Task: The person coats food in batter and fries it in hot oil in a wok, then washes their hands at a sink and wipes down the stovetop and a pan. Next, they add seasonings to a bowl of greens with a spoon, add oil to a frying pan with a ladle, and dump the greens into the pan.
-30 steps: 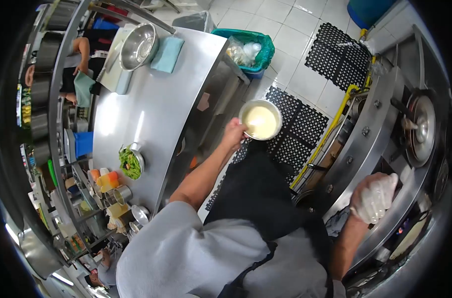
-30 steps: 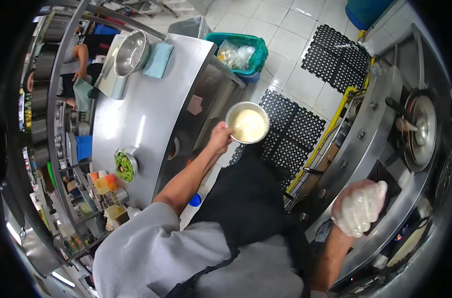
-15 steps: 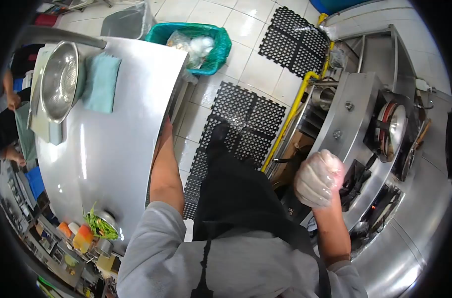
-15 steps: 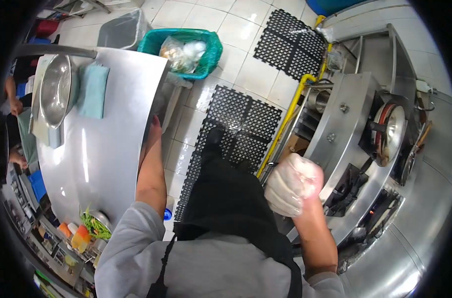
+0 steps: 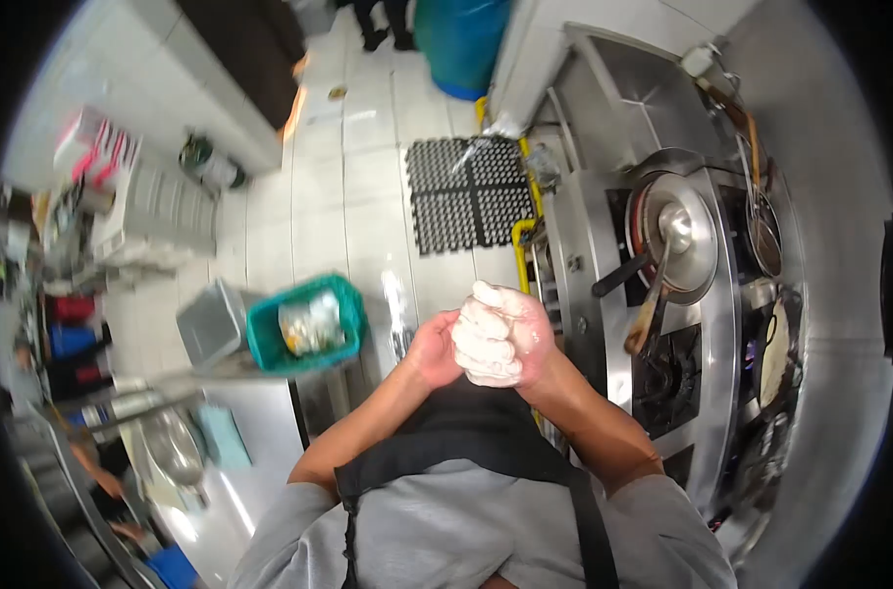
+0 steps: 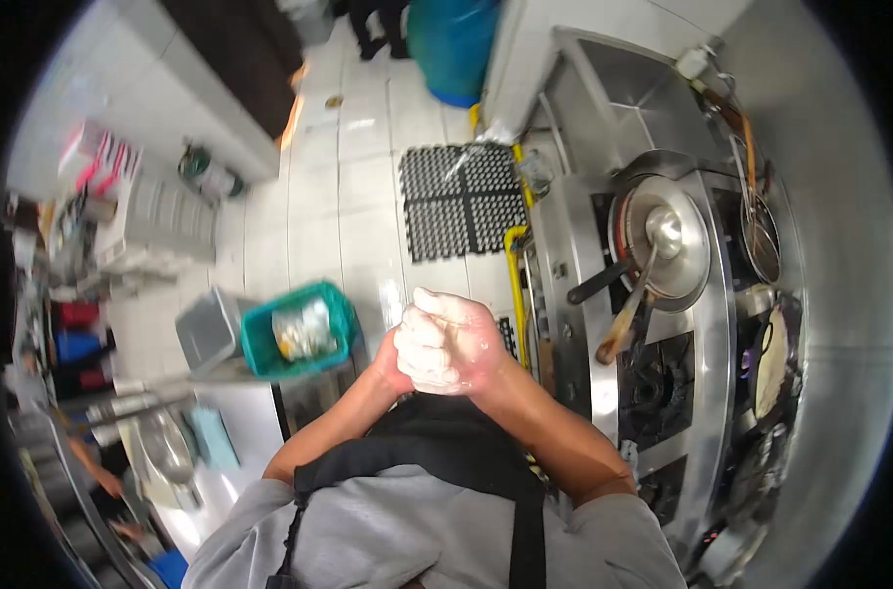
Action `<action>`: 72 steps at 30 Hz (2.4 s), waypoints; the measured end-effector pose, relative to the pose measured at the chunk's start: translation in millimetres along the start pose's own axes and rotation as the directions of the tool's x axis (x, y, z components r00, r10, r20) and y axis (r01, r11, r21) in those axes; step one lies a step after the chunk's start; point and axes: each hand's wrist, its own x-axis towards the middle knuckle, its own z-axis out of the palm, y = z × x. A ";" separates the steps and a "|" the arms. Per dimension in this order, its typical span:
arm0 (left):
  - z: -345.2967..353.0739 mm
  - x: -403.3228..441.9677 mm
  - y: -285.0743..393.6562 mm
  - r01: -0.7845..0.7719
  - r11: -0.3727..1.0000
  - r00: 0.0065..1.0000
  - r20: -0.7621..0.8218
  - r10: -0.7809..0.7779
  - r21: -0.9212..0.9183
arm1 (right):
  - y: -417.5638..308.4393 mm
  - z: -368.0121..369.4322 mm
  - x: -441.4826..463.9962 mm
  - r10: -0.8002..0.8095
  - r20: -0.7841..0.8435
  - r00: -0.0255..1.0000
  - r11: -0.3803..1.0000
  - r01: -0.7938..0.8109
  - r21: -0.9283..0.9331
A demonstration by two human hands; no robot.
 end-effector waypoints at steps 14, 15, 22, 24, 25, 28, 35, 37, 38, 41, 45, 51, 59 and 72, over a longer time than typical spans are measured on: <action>118.9 342.7 123.4 0.395 0.836 0.899 -0.346 -0.267 0.381 | -339.0 42.5 20.5 -0.633 0.099 0.768 0.769 0.638 -0.032; 116.7 366.3 136.4 0.424 0.817 0.888 -0.356 -0.290 0.391 | -362.9 40.3 21.1 -0.667 0.134 0.733 0.739 0.674 -0.010; 109.3 532.2 189.4 0.697 0.638 0.713 -0.403 -0.573 0.327 | -494.8 39.9 -4.7 -0.848 0.194 0.493 0.518 0.849 0.109; 112.4 573.8 186.1 0.742 0.605 0.665 -0.433 -0.608 0.289 | -522.0 46.5 -17.1 -0.905 0.202 0.374 0.405 0.904 0.139; 129.4 592.2 172.6 0.730 0.564 0.680 -0.490 -0.545 0.386 | -533.3 53.8 -25.2 -0.926 0.185 0.329 0.359 0.919 0.164; 139.2 652.0 151.1 0.751 0.510 0.660 -0.490 -0.570 0.419 | -565.3 69.4 -55.2 -0.956 0.210 0.207 0.242 0.958 0.157; 122.6 751.7 151.1 0.842 0.358 0.540 -0.639 -0.548 0.405 | -627.9 70.3 -123.5 -0.993 0.113 -0.038 -0.016 0.982 0.188; 142.6 765.3 150.2 0.864 0.325 0.502 -0.716 -0.485 0.385 | -650.1 53.9 -142.1 -0.995 -0.009 -0.102 -0.102 0.980 0.169; 141.4 778.2 158.2 0.869 0.335 0.490 -0.735 -0.469 0.365 | -657.4 47.5 -149.3 -0.991 -0.049 -0.123 -0.130 0.979 0.156; 125.5 831.2 188.8 0.874 0.358 0.460 -0.798 -0.390 0.330 | -669.0 25.2 -162.5 -0.972 -0.166 -0.168 -0.190 0.974 0.122; 102.9 925.9 192.1 0.883 0.282 0.451 -0.842 -0.296 0.374 | -688.5 11.3 -188.1 -0.924 -0.269 -0.271 -0.313 0.941 0.130; 63.8 1074.1 125.9 0.904 0.139 0.428 -0.845 -0.321 0.405 | -730.4 -2.8 -228.6 -0.862 -0.331 -0.383 -0.436 0.895 0.098; -21.3 1239.8 20.7 0.679 -0.265 0.600 -0.726 -0.336 0.684 | -790.9 -5.6 -271.1 -0.739 -0.496 -0.455 -0.463 0.879 -0.117; -4.0 1321.3 -1.9 0.953 0.150 0.303 -0.793 -0.528 0.264 | -937.9 -17.3 -320.4 -0.658 -0.525 -0.540 0.101 0.627 -0.772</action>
